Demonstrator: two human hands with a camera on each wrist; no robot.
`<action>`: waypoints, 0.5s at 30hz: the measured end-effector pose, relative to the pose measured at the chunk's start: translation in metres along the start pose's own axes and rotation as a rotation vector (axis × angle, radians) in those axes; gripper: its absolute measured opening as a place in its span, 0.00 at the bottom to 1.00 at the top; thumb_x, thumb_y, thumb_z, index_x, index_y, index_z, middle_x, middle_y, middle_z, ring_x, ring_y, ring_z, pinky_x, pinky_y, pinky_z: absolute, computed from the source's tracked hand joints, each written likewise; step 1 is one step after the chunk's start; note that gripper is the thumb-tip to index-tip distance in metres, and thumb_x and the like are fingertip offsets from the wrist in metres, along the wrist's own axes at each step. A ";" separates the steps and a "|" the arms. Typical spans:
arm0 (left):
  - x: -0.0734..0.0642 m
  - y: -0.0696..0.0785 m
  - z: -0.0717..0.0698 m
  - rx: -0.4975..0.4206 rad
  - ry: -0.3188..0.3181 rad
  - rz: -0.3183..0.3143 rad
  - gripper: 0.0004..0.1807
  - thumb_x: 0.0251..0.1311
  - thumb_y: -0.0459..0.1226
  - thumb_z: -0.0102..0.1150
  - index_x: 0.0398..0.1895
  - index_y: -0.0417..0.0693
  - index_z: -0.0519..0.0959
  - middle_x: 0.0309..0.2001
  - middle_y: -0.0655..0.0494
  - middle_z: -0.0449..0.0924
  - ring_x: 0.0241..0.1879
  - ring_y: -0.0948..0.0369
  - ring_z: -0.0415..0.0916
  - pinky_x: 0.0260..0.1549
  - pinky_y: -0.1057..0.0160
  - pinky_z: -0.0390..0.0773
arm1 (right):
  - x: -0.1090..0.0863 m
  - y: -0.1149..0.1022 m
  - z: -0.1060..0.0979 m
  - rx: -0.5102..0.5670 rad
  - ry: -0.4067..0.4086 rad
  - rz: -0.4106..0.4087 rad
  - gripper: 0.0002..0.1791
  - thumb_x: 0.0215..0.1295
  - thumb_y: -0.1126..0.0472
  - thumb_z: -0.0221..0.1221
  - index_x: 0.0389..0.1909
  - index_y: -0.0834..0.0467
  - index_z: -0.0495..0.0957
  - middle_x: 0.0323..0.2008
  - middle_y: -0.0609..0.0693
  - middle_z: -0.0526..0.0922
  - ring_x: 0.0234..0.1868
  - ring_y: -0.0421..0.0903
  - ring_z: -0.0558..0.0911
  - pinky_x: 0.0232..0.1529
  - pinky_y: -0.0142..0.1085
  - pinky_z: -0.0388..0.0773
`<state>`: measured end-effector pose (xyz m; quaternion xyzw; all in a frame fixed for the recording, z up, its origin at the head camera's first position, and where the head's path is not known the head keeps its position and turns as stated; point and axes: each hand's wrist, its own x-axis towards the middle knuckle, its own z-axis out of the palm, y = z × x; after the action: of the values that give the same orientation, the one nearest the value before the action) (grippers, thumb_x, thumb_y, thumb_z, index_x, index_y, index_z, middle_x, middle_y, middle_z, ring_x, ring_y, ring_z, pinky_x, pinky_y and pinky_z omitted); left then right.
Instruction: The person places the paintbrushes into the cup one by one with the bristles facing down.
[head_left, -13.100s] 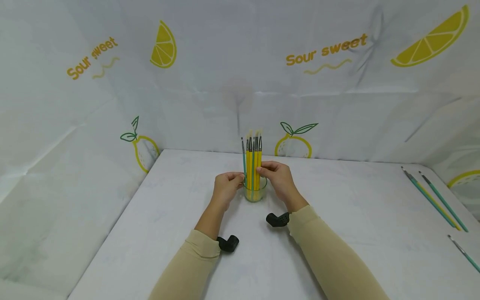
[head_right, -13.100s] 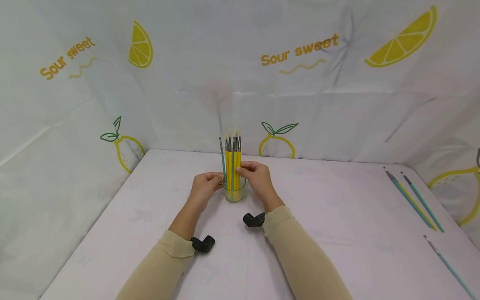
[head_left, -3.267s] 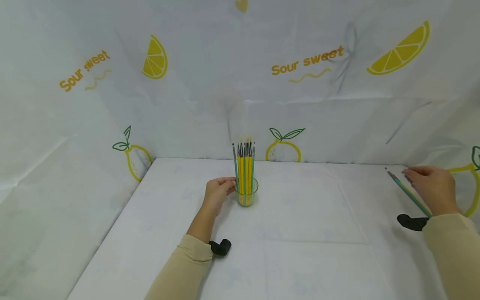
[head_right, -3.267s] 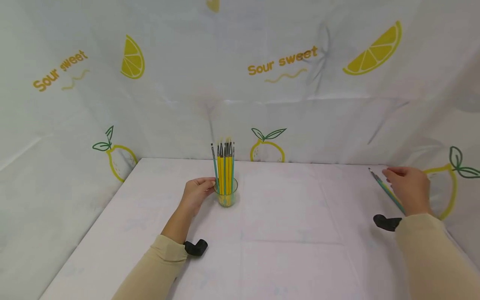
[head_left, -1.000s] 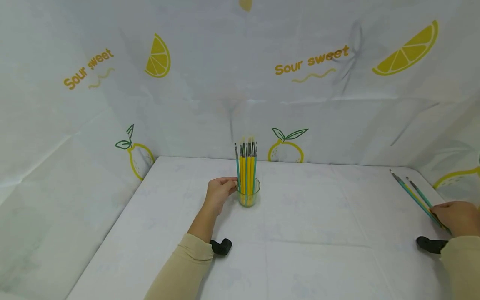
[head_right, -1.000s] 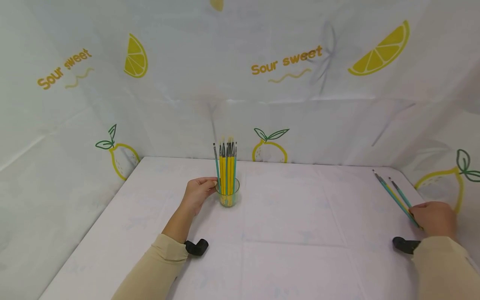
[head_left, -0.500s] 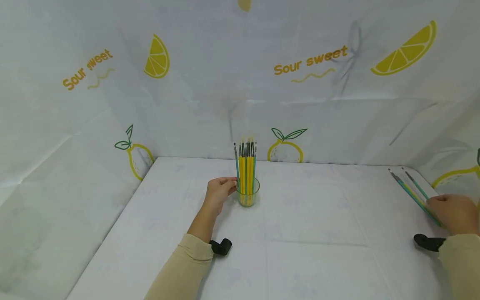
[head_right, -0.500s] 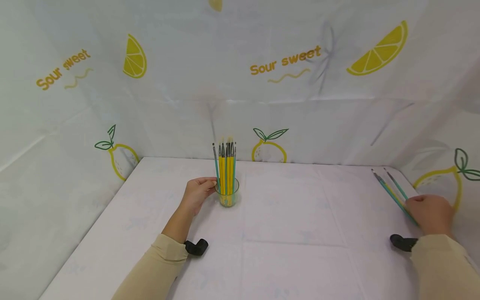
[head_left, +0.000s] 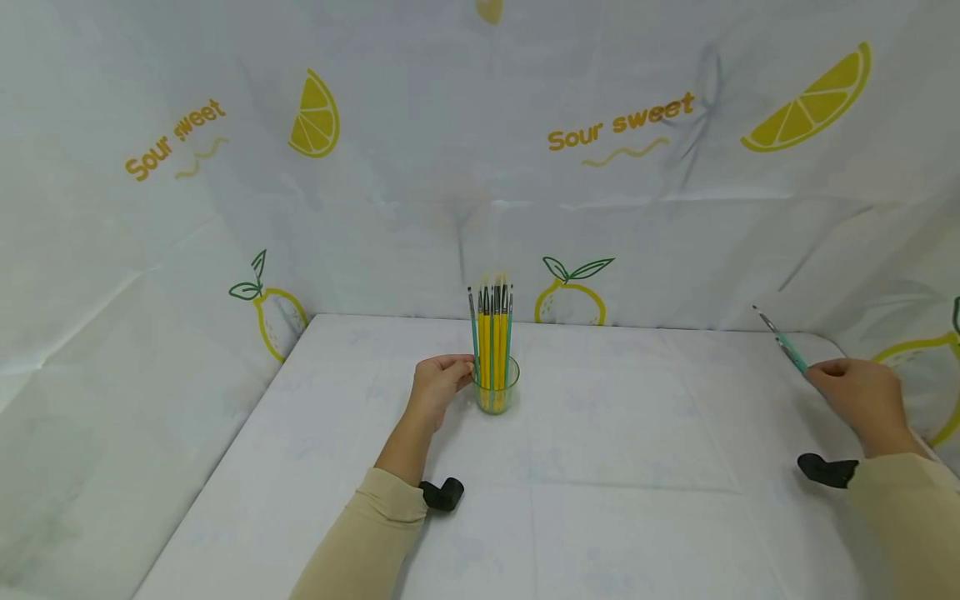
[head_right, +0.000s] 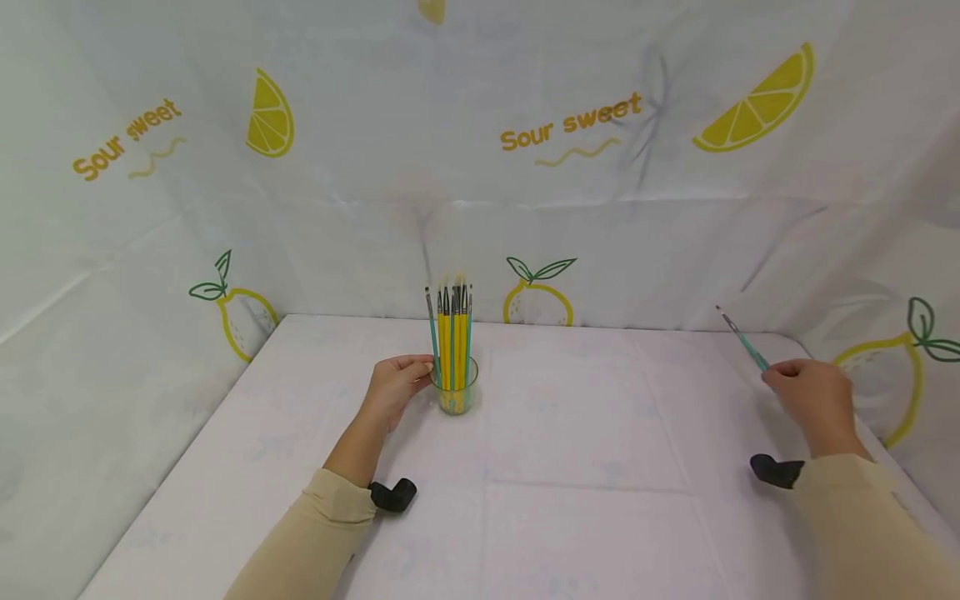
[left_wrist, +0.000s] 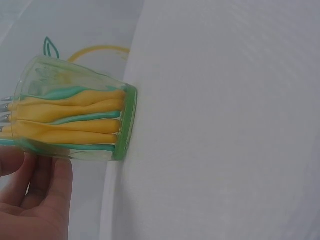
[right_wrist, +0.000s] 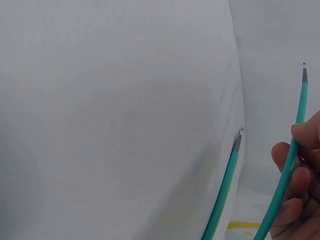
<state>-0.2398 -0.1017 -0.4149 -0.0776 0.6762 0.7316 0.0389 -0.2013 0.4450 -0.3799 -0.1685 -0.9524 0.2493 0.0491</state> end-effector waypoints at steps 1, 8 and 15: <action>0.000 0.000 0.000 0.003 -0.002 -0.003 0.11 0.66 0.30 0.55 0.46 0.32 0.82 0.52 0.42 0.81 0.49 0.56 0.82 0.53 0.61 0.82 | 0.000 -0.004 0.001 0.007 -0.012 -0.001 0.29 0.70 0.50 0.52 0.52 0.74 0.73 0.49 0.75 0.75 0.44 0.66 0.73 0.30 0.44 0.74; 0.002 0.000 -0.001 0.018 -0.006 -0.025 0.12 0.66 0.31 0.55 0.48 0.32 0.82 0.54 0.41 0.80 0.52 0.53 0.81 0.54 0.59 0.82 | 0.000 -0.031 0.016 0.037 -0.007 -0.129 0.25 0.70 0.48 0.55 0.51 0.68 0.77 0.49 0.71 0.77 0.43 0.63 0.76 0.26 0.37 0.75; 0.000 -0.001 0.000 0.011 0.003 -0.002 0.11 0.66 0.31 0.56 0.46 0.34 0.83 0.53 0.43 0.81 0.50 0.55 0.82 0.53 0.61 0.82 | -0.002 -0.061 0.032 0.077 0.044 -0.260 0.22 0.68 0.51 0.58 0.53 0.65 0.79 0.43 0.63 0.82 0.35 0.45 0.77 0.25 0.30 0.73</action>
<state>-0.2400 -0.1020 -0.4155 -0.0793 0.6801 0.7278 0.0390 -0.2231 0.3794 -0.3778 -0.0469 -0.9546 0.2734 0.1084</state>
